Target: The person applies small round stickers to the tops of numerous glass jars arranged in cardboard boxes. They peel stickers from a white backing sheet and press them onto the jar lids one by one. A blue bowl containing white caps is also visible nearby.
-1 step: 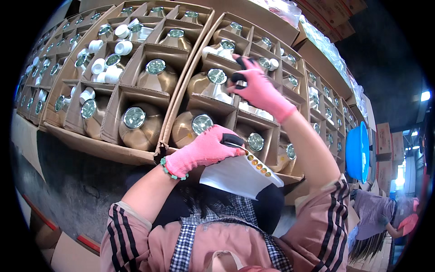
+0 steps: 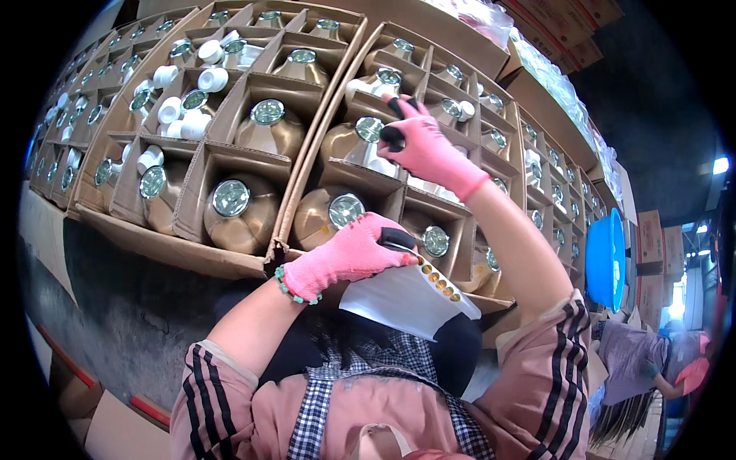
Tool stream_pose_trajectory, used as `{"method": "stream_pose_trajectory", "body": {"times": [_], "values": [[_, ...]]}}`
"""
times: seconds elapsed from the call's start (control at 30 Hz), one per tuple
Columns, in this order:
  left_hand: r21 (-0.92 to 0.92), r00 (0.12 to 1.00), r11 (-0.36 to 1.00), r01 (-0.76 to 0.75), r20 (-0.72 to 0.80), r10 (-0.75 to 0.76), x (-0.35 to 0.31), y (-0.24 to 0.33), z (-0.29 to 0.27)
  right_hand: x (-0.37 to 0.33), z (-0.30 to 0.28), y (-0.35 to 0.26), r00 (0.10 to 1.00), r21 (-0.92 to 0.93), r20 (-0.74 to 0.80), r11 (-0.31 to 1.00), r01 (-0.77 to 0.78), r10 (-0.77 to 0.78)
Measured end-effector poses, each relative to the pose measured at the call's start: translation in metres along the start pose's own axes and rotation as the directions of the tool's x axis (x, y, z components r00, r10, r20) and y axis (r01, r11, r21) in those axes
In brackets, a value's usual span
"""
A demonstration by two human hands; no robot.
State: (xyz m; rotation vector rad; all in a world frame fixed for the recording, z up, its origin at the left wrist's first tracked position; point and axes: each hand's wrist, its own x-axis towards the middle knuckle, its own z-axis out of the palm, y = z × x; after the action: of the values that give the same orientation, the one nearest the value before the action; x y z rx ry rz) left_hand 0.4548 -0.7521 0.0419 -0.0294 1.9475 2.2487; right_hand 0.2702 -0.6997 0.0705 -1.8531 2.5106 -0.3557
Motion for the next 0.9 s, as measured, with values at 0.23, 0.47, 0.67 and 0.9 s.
{"method": "stream_pose_trajectory", "body": {"times": [0.23, 0.47, 0.67, 0.9], "values": [[-0.017, 0.996, 0.997, -0.076, 0.037, 0.076, 0.005, -0.016, -0.002, 0.038, 0.047, -0.013, 0.938, -0.213, 0.345, 0.971, 0.110, -0.031], [-0.012, 0.997, 0.999, -0.032, 0.071, 0.033, 0.001, -0.011, -0.005, 0.046, 0.048, -0.018, 0.923, -0.325, 0.371, 0.916, 0.236, -0.106], [-0.050, 0.999, 0.998, 0.026, 0.027, -0.025, -0.002, 0.001, -0.003, 0.042, 0.047, -0.020, 0.958, -0.332, 0.274, 0.927, 0.174, -0.082], [0.013, 0.987, 0.994, -0.112, -0.111, 0.113, 0.004, -0.007, -0.004, 0.030, 0.002, -0.016, 0.997, 0.164, -0.082, 0.986, 0.019, -0.005]]}}
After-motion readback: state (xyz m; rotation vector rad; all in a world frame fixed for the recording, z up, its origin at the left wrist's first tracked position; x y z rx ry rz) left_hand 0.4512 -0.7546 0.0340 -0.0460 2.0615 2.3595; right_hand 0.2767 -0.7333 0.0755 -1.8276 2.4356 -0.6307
